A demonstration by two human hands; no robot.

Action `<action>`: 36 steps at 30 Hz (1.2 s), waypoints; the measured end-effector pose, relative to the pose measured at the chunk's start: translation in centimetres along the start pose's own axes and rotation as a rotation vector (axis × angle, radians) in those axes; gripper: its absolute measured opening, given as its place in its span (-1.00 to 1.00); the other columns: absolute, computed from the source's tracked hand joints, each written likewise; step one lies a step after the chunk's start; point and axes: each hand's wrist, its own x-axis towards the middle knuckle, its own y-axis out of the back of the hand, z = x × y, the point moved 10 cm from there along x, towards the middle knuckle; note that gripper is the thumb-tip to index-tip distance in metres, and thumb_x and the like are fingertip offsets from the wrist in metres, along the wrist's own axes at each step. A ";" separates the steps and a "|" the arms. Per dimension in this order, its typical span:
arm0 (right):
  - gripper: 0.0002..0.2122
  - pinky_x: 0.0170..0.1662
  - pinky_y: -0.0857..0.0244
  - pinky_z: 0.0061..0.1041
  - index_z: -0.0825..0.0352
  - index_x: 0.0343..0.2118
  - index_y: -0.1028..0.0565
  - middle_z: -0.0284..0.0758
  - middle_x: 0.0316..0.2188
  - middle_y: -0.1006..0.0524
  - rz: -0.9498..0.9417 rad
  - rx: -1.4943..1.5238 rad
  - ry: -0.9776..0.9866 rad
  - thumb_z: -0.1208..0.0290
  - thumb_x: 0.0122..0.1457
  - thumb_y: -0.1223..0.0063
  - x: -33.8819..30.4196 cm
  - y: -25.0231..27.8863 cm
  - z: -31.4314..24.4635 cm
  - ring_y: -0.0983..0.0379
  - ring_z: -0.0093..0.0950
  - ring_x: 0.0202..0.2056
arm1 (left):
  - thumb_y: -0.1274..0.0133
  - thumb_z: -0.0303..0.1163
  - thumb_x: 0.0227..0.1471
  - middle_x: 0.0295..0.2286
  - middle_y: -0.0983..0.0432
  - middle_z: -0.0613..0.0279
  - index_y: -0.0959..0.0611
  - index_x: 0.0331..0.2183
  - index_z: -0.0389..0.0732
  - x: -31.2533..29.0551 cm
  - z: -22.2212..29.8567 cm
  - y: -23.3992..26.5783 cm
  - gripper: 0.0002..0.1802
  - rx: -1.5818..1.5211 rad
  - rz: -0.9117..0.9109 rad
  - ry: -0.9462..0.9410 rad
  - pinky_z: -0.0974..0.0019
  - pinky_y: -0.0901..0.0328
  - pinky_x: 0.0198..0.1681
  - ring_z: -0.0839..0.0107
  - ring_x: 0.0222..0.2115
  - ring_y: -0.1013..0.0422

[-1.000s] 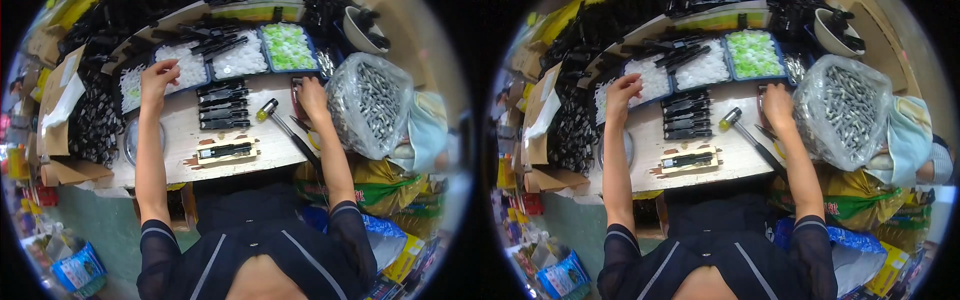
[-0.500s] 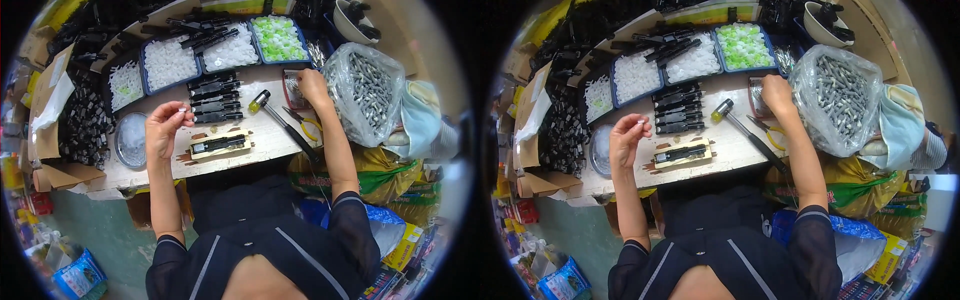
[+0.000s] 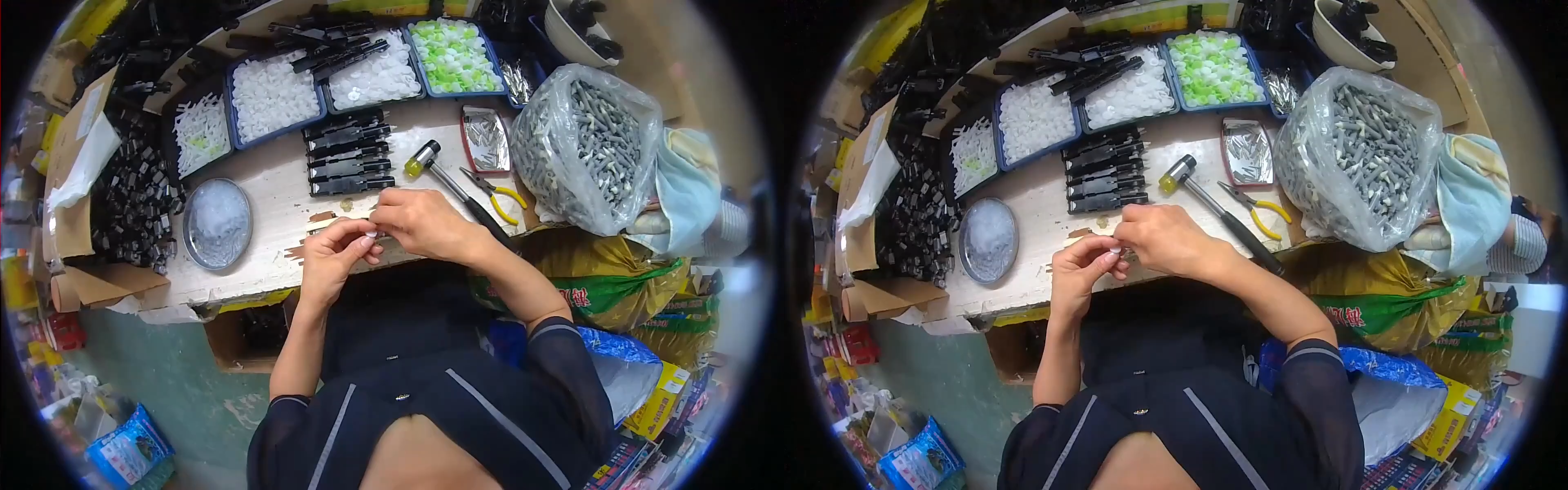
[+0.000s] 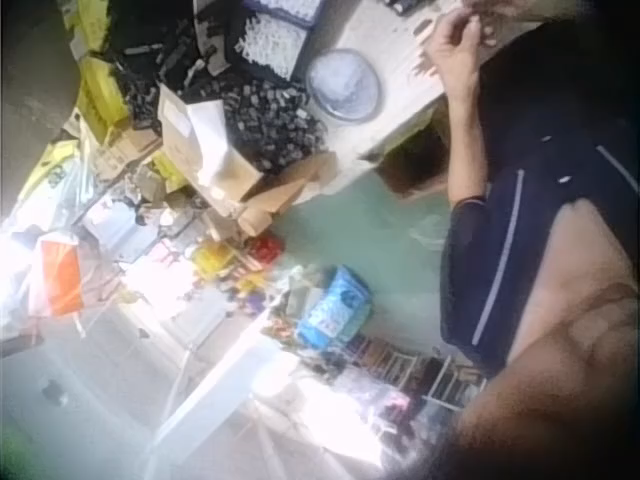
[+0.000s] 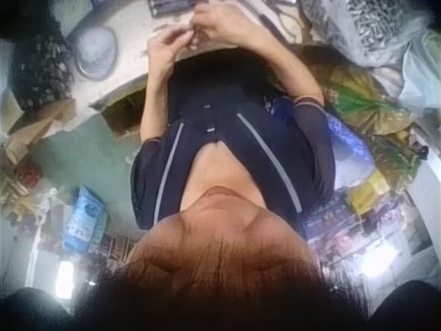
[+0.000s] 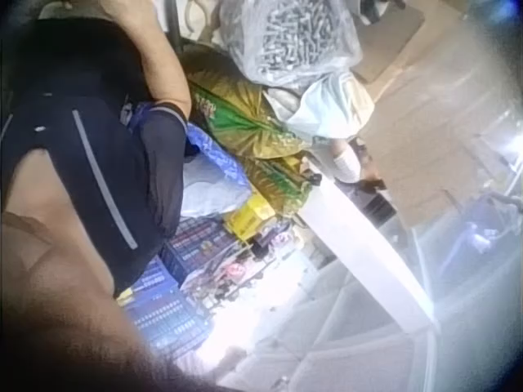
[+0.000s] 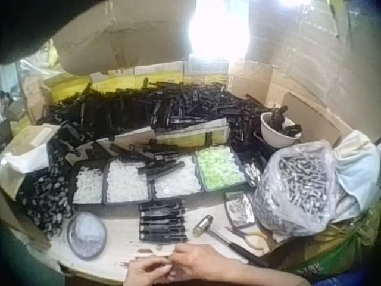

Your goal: The person assembles small hardware components by hand at a workbench, fitting internal components and metal pins into plastic housings using an assembly jig, then tapping them into place with a rubber mallet.

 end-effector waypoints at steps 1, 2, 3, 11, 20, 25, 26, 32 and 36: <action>-0.94 -0.42 -0.31 -0.36 0.33 -0.49 -0.48 -0.26 -0.51 -0.43 0.028 0.072 0.006 0.53 -0.08 -0.04 0.0 0.0 0.0 -0.42 -0.26 -0.47 | -0.03 -0.62 -0.03 -0.46 -0.50 0.14 -0.56 -0.29 -0.38 -0.3 -0.2 0.3 -0.82 -0.016 0.019 0.008 0.45 -0.42 -0.40 0.45 -0.47 -0.47; -0.91 -0.42 -0.30 -0.42 0.35 -0.43 -0.49 -0.26 -0.50 -0.44 0.053 0.146 0.014 0.54 -0.05 -0.08 0.1 0.0 0.1 -0.43 -0.29 -0.46 | -0.03 -0.62 -0.03 -0.44 -0.50 0.14 -0.55 -0.28 -0.39 -0.5 -0.2 0.7 -0.82 -0.016 0.023 -0.001 0.45 -0.42 -0.40 0.45 -0.46 -0.47; -0.91 -0.41 -0.29 -0.46 0.39 -0.44 -0.50 -0.26 -0.49 -0.46 0.085 0.258 0.030 0.56 -0.05 -0.11 0.1 0.1 0.6 -0.42 -0.33 -0.47 | -0.02 -0.62 -0.03 -0.44 -0.50 0.14 -0.55 -0.28 -0.39 -0.6 -0.1 0.9 -0.81 -0.023 0.028 -0.015 0.45 -0.42 -0.40 0.44 -0.46 -0.47; -0.92 -0.40 -0.16 -0.72 0.39 -0.43 -0.52 -0.45 -0.47 -0.41 -0.024 0.797 -0.339 0.50 0.05 -0.09 -0.6 -2.1 3.2 -0.28 -0.71 -0.46 | -0.02 -0.62 -0.03 -0.39 -0.45 0.18 -0.45 -0.13 -0.36 -1.1 -0.2 1.2 -0.66 -0.079 0.063 -0.026 0.45 -0.44 -0.42 0.44 -0.44 -0.47; -0.91 -0.43 -0.12 -0.71 0.39 -0.43 -0.52 -0.46 -0.50 -0.39 -0.026 0.769 -0.290 0.48 0.06 -0.08 -0.3 -2.5 2.5 -0.24 -0.71 -0.49 | -0.04 -0.62 -0.03 -0.41 -0.46 0.20 -0.45 -0.12 -0.35 -1.4 0.1 1.3 -0.64 -0.062 0.074 -0.035 0.49 -0.42 -0.44 0.49 -0.46 -0.46; -0.92 -0.44 -0.15 -0.67 0.39 -0.43 -0.51 -0.42 -0.51 -0.41 -0.041 0.643 -0.247 0.50 0.04 -0.08 0.0 -2.7 2.1 -0.27 -0.67 -0.49 | -0.06 -0.64 -0.07 -0.41 -0.46 0.18 -0.46 -0.14 -0.36 -1.5 -0.2 1.6 -0.63 -0.075 0.098 -0.028 0.46 -0.42 -0.43 0.45 -0.45 -0.47; -0.93 -0.44 -0.18 -0.65 0.40 -0.43 -0.51 -0.40 -0.50 -0.42 -0.005 0.548 -0.147 0.51 0.04 -0.08 0.2 -2.5 1.4 -0.30 -0.64 -0.49 | -0.04 -0.62 -0.04 -0.40 -0.46 0.19 -0.46 -0.13 -0.35 -1.5 -0.4 1.8 -0.65 -0.055 0.106 -0.051 0.48 -0.42 -0.44 0.48 -0.46 -0.46; -0.92 -0.45 -0.24 -0.64 0.42 -0.41 -0.49 -0.32 -0.46 -0.45 0.182 0.426 -0.094 0.58 -0.01 -0.09 0.5 -1.2 0.4 -0.38 -0.55 -0.47 | -0.04 -0.58 -0.02 -0.44 -0.49 0.18 -0.51 -0.19 -0.36 -1.5 0.0 3.0 -0.72 -0.141 0.176 -0.135 0.49 -0.41 -0.50 0.49 -0.50 -0.45; -0.91 -0.43 -0.28 -0.53 0.41 -0.41 -0.48 -0.27 -0.48 -0.42 0.219 0.424 -0.061 0.61 -0.03 -0.09 0.2 -1.3 -0.2 -0.40 -0.42 -0.46 | -0.06 -0.55 -0.02 -0.48 -0.51 0.16 -0.54 -0.24 -0.36 -1.6 -0.4 3.2 -0.77 -0.235 0.180 -0.146 0.48 -0.39 -0.55 0.48 -0.53 -0.45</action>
